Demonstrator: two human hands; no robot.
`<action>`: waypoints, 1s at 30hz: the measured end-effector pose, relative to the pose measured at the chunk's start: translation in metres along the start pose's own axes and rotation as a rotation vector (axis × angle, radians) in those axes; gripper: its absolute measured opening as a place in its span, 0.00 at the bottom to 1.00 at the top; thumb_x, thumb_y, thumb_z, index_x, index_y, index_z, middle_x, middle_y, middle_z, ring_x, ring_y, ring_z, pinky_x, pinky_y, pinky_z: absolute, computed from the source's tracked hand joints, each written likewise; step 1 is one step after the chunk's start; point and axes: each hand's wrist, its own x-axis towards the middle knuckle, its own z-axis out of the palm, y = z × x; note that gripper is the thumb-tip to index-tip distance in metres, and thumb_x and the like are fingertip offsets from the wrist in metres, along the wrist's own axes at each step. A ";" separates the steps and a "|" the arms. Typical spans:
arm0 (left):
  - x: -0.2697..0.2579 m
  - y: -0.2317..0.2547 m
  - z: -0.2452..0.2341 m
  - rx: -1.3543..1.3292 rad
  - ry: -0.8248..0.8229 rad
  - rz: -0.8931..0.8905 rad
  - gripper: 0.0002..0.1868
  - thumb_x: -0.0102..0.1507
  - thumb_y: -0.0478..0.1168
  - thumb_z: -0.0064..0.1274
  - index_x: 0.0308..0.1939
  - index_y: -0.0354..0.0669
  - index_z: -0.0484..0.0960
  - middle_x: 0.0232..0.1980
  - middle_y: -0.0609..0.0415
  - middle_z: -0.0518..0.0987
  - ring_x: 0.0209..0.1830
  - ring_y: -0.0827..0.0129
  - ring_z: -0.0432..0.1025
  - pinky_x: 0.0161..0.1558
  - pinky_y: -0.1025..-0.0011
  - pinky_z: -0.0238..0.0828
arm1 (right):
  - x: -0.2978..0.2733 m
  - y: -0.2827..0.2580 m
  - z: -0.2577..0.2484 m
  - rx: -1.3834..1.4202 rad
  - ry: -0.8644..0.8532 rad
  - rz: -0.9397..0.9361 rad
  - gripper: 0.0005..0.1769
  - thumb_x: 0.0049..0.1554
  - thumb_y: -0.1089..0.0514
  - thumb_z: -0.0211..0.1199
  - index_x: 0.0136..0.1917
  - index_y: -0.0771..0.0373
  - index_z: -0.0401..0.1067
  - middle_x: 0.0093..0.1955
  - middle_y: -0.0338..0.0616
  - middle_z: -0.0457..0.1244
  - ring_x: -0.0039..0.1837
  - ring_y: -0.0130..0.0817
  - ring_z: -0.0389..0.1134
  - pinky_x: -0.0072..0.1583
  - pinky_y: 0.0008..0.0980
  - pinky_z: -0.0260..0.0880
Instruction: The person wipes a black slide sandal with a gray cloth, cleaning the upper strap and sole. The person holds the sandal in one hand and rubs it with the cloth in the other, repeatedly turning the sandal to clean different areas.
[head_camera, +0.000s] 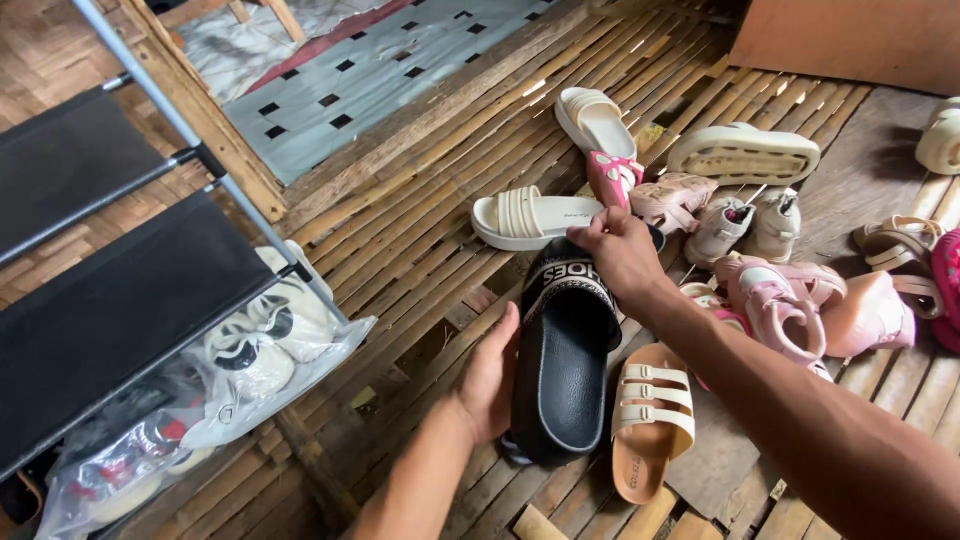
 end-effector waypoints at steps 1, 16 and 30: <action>-0.002 -0.001 -0.001 -0.005 0.001 -0.002 0.39 0.64 0.69 0.40 0.65 0.42 0.76 0.56 0.49 0.83 0.52 0.63 0.79 0.56 0.64 0.76 | 0.000 0.002 0.005 -0.003 -0.001 0.004 0.10 0.57 0.61 0.66 0.40 0.60 0.65 0.35 0.34 0.63 0.38 0.22 0.61 0.41 0.24 0.63; -0.005 0.015 -0.068 0.074 0.239 0.322 0.35 0.61 0.65 0.57 0.56 0.38 0.78 0.43 0.49 0.79 0.39 0.62 0.75 0.39 0.65 0.76 | -0.053 0.099 0.038 -0.528 -0.286 0.011 0.22 0.61 0.44 0.59 0.59 0.63 0.73 0.52 0.50 0.65 0.49 0.40 0.66 0.51 0.39 0.69; -0.040 0.039 -0.060 -0.080 0.305 0.471 0.35 0.64 0.67 0.38 0.58 0.44 0.78 0.51 0.47 0.82 0.47 0.60 0.78 0.48 0.60 0.78 | -0.103 0.155 0.061 -1.237 -0.582 -0.181 0.24 0.55 0.58 0.57 0.65 0.60 0.68 0.61 0.54 0.62 0.52 0.48 0.70 0.53 0.44 0.75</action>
